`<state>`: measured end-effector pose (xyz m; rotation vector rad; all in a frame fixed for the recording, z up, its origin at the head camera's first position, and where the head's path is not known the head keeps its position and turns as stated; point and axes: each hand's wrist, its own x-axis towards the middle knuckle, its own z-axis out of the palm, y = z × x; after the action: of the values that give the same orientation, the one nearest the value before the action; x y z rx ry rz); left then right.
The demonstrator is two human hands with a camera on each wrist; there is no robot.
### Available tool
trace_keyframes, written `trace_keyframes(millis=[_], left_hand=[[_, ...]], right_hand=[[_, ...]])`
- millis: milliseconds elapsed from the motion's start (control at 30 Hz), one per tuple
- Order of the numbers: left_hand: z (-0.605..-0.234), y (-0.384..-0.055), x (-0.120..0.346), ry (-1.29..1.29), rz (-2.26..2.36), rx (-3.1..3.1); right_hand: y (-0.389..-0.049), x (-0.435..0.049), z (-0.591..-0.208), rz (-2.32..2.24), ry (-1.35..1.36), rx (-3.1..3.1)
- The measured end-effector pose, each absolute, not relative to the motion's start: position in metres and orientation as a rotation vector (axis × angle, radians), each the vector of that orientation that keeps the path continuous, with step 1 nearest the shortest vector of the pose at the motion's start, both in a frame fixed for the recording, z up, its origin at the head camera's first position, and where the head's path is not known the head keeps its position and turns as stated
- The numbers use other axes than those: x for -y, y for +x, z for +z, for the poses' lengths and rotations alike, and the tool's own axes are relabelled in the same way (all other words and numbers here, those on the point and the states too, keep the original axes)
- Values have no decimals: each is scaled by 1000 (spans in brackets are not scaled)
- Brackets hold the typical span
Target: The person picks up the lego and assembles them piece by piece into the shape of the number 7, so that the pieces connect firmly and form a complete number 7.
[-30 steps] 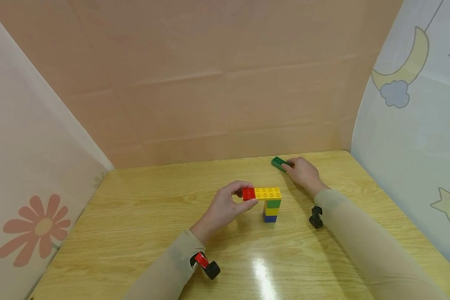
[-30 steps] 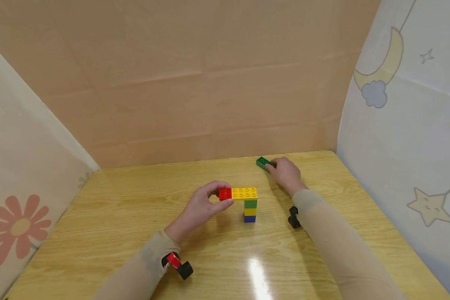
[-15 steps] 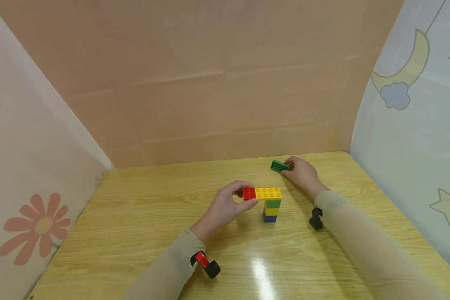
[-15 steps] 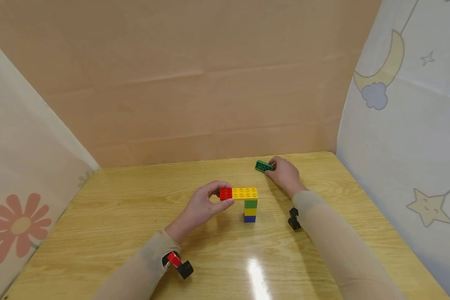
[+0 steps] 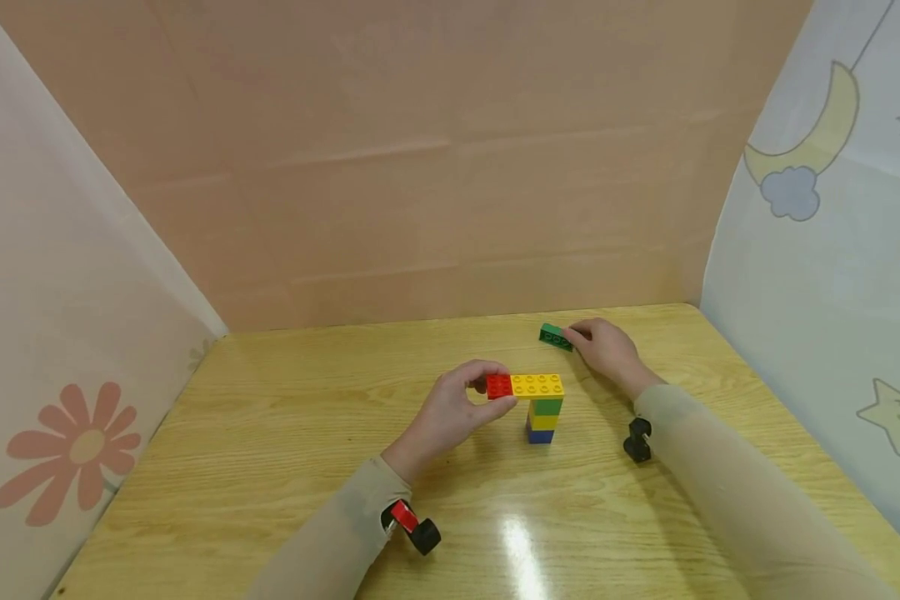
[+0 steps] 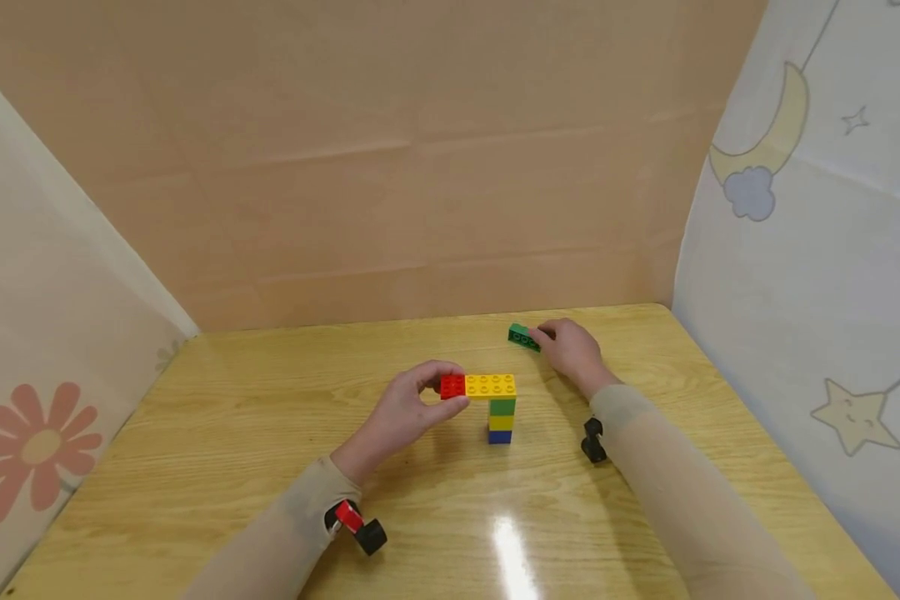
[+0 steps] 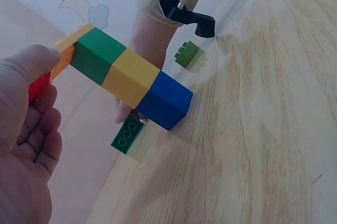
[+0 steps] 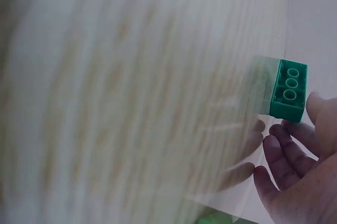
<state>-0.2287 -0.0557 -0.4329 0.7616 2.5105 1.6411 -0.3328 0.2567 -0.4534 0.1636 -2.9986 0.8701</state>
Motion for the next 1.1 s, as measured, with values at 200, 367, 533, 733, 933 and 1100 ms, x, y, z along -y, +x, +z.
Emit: trace_keyframes(millis=[200,367,533,733,933,1100], left_hand=[[-433,-229,55,757,1642,-2512],[-434,-230,56,768,1644,-2510],[-435,-231,56,780,1658,-2505],[-436,-230,56,751,1655,-2502],[-437,-230,55,746,1653,-2507],[-436,-231,54,744,1652,-2509]], right_hand=[[-333,-257,-455,826,155,3002],[-332,-259,-456,870,173,2985],[-331,-258,-456,913,189,2975],[-328,-257,-458,892,216,3012],[-326,-263,-456,915,213,3018],[-327,-267,-454,929,193,3018]])
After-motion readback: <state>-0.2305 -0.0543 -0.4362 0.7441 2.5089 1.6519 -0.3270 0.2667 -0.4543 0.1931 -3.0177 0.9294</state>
